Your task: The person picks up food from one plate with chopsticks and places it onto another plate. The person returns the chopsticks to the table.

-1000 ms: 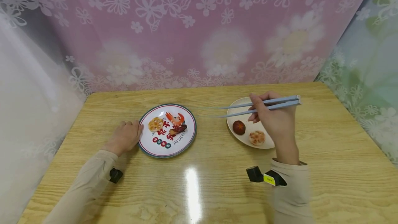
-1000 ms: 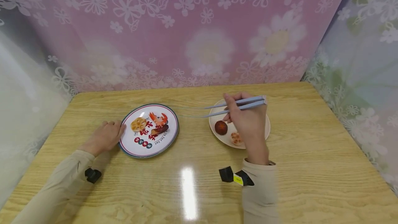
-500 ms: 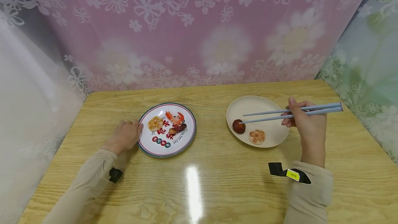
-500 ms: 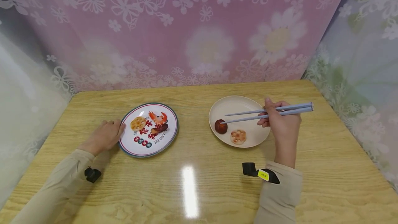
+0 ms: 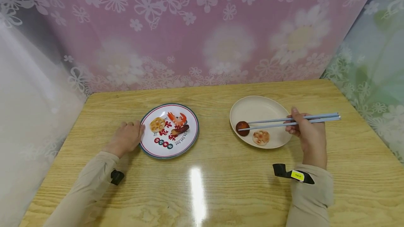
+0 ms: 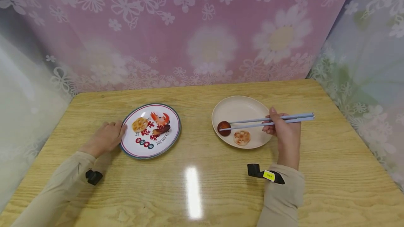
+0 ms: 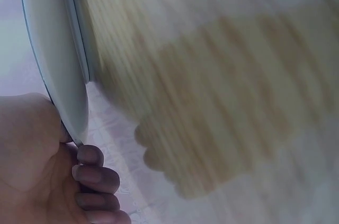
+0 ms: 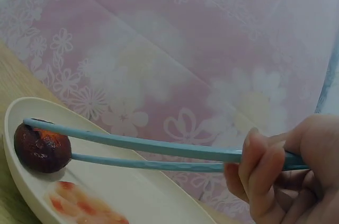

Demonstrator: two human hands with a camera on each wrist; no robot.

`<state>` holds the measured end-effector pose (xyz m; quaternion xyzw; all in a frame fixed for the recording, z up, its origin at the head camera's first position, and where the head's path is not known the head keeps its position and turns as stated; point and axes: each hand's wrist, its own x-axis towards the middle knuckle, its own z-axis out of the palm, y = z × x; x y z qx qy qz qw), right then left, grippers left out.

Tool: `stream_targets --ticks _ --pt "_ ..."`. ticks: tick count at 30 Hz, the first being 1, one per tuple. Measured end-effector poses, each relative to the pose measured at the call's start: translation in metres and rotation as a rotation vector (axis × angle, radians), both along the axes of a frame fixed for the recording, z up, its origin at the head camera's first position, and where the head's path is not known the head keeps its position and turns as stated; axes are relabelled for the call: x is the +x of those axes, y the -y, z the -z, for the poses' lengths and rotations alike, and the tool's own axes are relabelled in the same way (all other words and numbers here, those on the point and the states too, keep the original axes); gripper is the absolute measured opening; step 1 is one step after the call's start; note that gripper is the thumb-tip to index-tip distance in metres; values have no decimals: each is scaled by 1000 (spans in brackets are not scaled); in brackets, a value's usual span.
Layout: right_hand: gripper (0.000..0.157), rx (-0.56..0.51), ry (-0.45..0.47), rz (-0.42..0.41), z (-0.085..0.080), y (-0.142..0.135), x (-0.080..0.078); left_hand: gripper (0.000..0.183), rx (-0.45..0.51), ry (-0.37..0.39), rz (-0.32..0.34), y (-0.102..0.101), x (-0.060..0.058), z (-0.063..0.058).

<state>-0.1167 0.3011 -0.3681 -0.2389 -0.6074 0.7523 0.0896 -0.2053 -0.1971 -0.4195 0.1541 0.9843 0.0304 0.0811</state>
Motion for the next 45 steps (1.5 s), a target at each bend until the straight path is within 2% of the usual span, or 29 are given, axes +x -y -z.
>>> stream_targets --ticks 6,12,18,23,26,29,31,33,36,38,41,43,45 --pt "27 25 -8 -41 4 -2 3 39 3 13 -7 0 0 1" --pt "27 1 -24 -24 10 0 3 40 15 20 -7 1 0 1" --pt "28 -26 -74 -35 18 0 4 38 13 -8 31 1 1 3" --pt "27 -23 -119 -61 21 0 4 36 16 -5 32 2 1 5" --pt "26 1 -175 -58 20 1 4 37 19 -1 30 2 1 5" --pt "29 117 -281 -57 12 6 6 37 31 -6 35 1 1 3" --pt "31 255 -354 -64 5 13 6 37 38 -11 41 1 0 2" --pt "32 378 -419 -97 -2 21 7 37 37 -18 40 2 0 1" --pt "28 477 -489 -153 -9 36 11 37 24 -25 41 3 -1 -1" --pt "23 528 -542 -191 -9 45 16 37 18 -24 42 3 -1 -2" --pt "16 672 -642 -221 -6 54 23 38 20 -9 45 2 -1 -1" --pt "17 790 -698 -230 -3 57 26 39 25 4 38 1 -2 1" --pt "19 858 -750 -237 1 57 26 39 32 11 28 2 -2 2"
